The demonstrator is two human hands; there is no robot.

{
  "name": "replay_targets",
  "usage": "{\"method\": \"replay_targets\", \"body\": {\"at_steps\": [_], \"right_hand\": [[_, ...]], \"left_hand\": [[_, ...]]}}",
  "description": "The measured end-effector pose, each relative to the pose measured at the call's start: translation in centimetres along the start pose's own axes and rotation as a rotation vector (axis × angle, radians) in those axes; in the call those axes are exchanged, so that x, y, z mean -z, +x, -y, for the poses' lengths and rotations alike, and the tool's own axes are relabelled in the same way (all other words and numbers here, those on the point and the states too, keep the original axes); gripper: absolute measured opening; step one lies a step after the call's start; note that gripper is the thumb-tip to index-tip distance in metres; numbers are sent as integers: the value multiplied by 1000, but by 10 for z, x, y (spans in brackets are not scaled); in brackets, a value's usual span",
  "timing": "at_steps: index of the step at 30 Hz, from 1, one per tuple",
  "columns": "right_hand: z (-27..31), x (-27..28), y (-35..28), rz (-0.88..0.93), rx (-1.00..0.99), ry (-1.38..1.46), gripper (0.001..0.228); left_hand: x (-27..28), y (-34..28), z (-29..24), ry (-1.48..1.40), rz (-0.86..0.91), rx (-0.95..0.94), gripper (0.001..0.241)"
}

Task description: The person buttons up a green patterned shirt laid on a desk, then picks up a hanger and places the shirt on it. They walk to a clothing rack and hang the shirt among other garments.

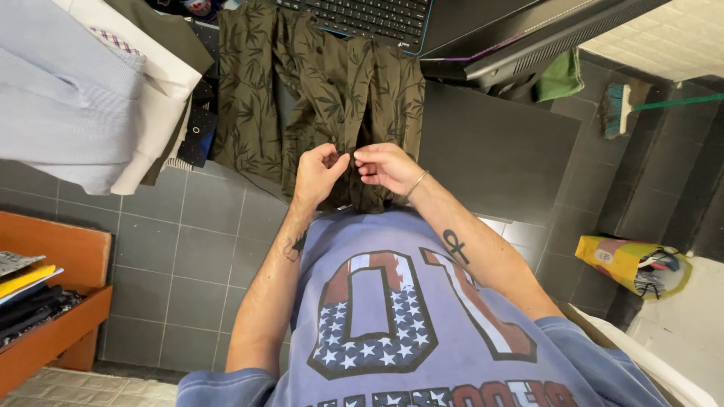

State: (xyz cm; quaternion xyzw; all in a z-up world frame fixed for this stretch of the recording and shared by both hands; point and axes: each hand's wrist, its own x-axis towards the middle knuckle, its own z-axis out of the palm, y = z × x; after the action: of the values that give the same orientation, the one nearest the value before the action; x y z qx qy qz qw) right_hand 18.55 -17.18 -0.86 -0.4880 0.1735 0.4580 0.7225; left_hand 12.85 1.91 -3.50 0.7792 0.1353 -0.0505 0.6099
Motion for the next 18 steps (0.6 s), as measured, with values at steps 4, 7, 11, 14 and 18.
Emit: {"method": "replay_targets", "body": {"at_steps": [4,7,11,14,18], "right_hand": [[23,-14,-18,-217,241,-367,23],[44,-34,-28,-380,493,-865,44],[47,-43,-1,-505,508,-1694,56],[46,-39,13,-500,496,-1757,50],[39,-33,35,-451,481,-1765,54]], "left_hand": [[8,-9,-17,78,21,-5,20],[5,-13,-18,171,24,-32,17],[3,-16,-42,109,43,30,18],[9,-5,-67,187,-101,86,14],[6,31,-55,349,-193,41,21]]}}
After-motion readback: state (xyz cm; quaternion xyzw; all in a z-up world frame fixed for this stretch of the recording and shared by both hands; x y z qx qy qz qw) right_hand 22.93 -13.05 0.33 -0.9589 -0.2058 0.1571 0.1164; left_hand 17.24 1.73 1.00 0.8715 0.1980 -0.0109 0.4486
